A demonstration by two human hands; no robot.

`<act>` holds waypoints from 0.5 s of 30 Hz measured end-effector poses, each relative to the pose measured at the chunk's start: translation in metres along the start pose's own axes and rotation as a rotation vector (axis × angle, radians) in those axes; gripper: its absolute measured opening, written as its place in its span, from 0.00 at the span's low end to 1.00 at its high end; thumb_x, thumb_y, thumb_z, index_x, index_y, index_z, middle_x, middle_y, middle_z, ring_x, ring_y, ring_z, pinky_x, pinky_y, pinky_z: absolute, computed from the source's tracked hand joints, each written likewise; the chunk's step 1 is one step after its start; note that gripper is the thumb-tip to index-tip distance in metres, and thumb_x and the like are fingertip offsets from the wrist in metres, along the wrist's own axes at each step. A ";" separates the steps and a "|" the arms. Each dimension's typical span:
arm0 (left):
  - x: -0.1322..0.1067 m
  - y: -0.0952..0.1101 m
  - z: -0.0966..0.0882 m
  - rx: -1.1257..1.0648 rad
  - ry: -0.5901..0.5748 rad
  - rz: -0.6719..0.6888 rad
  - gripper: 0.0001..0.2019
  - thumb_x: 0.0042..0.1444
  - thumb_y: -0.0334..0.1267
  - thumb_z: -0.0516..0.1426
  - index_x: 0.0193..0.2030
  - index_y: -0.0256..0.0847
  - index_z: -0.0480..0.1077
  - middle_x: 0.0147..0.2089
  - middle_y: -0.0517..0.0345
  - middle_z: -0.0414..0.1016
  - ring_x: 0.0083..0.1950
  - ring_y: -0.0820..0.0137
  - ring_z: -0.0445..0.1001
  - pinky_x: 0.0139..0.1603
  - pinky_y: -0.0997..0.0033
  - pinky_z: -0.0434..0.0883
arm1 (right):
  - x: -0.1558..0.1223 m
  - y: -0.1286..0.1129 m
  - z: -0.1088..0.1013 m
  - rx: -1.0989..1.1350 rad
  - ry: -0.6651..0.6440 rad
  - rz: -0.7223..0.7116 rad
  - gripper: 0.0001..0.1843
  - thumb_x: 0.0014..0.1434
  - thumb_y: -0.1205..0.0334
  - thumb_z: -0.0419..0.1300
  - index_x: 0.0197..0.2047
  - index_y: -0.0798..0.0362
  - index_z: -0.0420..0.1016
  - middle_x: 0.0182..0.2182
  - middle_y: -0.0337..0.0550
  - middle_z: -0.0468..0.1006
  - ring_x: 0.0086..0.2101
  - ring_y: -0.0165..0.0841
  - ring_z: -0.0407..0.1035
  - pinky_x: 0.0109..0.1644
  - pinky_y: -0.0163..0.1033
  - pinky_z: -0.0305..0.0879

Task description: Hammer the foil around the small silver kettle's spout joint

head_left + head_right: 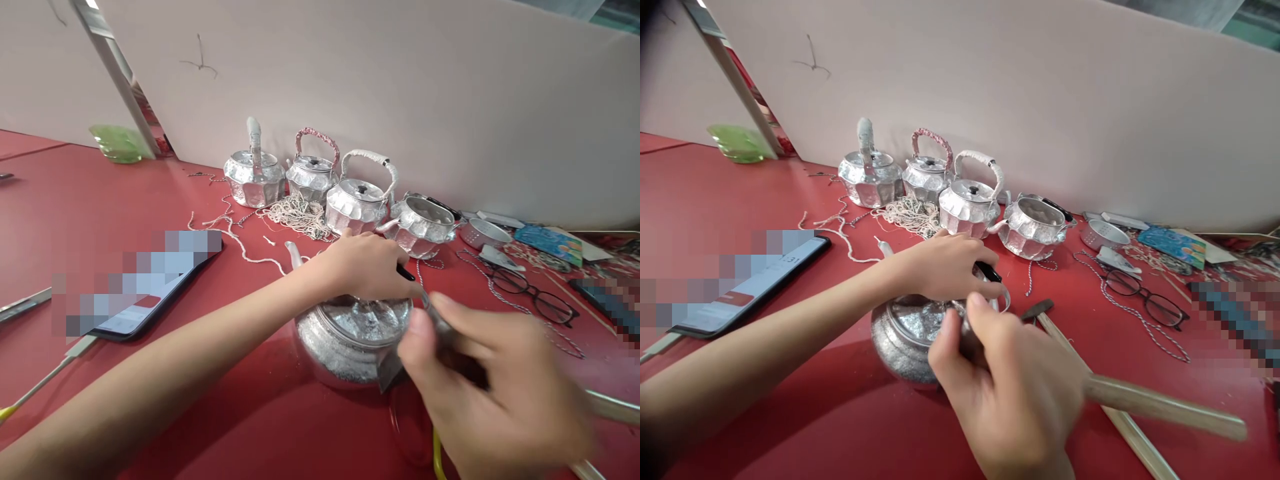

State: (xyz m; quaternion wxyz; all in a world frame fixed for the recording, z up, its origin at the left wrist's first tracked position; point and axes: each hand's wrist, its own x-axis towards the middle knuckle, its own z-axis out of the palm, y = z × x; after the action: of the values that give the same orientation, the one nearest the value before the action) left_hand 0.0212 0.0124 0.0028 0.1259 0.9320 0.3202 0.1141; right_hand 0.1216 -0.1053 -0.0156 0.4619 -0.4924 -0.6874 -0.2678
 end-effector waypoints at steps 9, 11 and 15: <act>-0.001 0.000 -0.001 -0.001 -0.014 -0.012 0.21 0.47 0.57 0.45 0.28 0.42 0.66 0.33 0.54 0.71 0.36 0.63 0.67 0.36 0.61 0.61 | 0.003 0.000 -0.002 -0.004 -0.044 -0.032 0.04 0.51 0.64 0.57 0.29 0.55 0.71 0.15 0.33 0.69 0.15 0.22 0.62 0.21 0.28 0.61; -0.001 0.001 -0.001 -0.003 -0.016 -0.015 0.20 0.47 0.56 0.45 0.28 0.42 0.66 0.33 0.54 0.71 0.36 0.63 0.67 0.35 0.61 0.61 | 0.004 -0.001 -0.002 -0.028 0.001 -0.030 0.03 0.51 0.65 0.58 0.30 0.55 0.70 0.15 0.33 0.69 0.16 0.22 0.62 0.22 0.28 0.61; 0.000 0.000 -0.001 -0.012 -0.013 -0.004 0.20 0.47 0.56 0.45 0.28 0.41 0.66 0.33 0.54 0.71 0.36 0.63 0.67 0.36 0.61 0.62 | -0.002 -0.001 -0.001 -0.036 0.000 -0.042 0.06 0.50 0.63 0.59 0.33 0.55 0.70 0.16 0.31 0.69 0.17 0.23 0.63 0.22 0.30 0.59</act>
State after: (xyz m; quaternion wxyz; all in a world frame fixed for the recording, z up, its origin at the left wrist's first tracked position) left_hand 0.0208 0.0123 0.0039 0.1340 0.9312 0.3207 0.1097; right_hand 0.1216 -0.1077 -0.0167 0.4474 -0.4861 -0.6925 -0.2898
